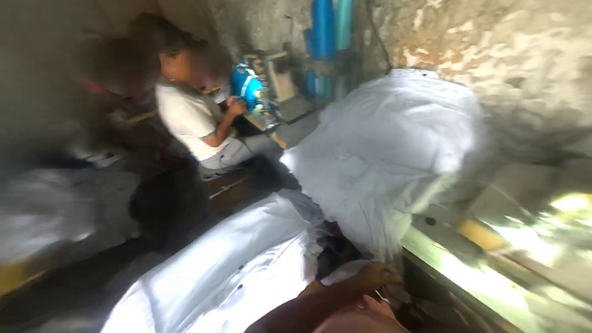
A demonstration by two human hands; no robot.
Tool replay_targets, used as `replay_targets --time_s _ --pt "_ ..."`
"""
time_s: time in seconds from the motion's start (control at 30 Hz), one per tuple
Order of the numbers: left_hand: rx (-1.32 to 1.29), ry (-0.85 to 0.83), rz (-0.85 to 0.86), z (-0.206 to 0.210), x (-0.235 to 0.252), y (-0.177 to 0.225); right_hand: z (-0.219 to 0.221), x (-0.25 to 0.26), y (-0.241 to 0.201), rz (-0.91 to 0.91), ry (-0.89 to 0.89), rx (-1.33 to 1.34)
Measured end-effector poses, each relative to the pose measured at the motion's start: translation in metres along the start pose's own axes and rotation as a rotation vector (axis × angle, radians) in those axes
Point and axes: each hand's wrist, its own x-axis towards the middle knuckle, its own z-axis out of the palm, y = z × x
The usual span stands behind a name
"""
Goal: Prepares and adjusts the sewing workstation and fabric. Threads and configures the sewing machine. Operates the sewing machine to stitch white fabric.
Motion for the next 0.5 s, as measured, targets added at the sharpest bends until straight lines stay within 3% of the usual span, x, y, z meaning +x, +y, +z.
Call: replay_targets --time_s 0.07,0.13,0.23,0.5 --pt "0.035 -0.049 0.001 0.000 0.001 0.009 0.005 -0.016 0.041 -0.051 -0.005 0.037" --pt "0.076 -0.095 0.031 0.003 0.005 0.017 0.011 -0.024 0.059 -0.078 0.121 0.055" --pt "0.169 -0.164 0.119 0.010 0.013 0.027 0.007 -0.032 0.062 -0.012 0.220 0.038" --pt "0.303 -0.236 0.286 0.053 0.033 0.059 -0.019 -0.064 0.069 0.262 0.226 0.170"
